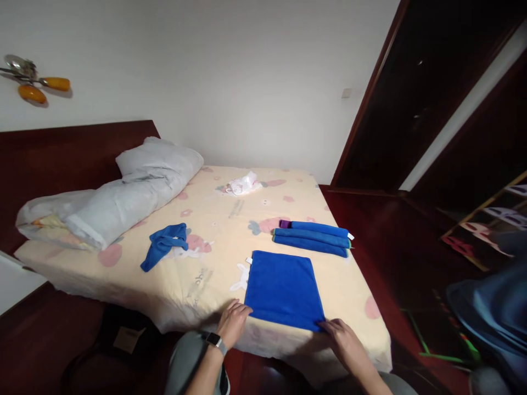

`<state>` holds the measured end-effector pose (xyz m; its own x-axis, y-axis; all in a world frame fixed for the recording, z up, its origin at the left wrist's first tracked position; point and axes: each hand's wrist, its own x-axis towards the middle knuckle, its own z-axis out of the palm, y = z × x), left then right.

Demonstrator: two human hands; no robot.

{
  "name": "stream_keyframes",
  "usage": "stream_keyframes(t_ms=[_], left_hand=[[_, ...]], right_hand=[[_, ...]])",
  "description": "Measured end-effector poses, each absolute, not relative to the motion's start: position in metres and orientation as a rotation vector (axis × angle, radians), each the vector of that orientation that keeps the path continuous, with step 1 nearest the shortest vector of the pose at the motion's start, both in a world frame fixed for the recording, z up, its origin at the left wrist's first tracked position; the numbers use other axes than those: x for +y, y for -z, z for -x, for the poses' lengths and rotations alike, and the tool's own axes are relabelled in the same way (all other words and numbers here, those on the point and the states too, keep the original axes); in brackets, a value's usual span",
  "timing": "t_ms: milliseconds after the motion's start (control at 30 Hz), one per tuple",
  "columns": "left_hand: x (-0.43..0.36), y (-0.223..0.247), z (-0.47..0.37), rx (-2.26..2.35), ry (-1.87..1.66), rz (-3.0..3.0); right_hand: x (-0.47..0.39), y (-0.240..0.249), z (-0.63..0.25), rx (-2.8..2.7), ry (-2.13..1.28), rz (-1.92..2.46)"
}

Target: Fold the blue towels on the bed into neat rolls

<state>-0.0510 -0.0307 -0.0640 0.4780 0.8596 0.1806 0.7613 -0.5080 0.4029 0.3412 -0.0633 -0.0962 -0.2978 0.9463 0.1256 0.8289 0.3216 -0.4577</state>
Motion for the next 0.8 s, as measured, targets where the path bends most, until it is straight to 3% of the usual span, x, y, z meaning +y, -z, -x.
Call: stream_keyframes(t_ms=[400,800], left_hand=[[-0.010,0.088,0.054,1.496,-0.737,-1.821],[-0.013,0.101,0.027,1.762,-0.889,-1.736]], right_hand=[[-0.050,0.102,-0.342,-1.661,-0.916,1.780],[-0.043,0.118,-0.335,-1.545,-0.739,1.898]])
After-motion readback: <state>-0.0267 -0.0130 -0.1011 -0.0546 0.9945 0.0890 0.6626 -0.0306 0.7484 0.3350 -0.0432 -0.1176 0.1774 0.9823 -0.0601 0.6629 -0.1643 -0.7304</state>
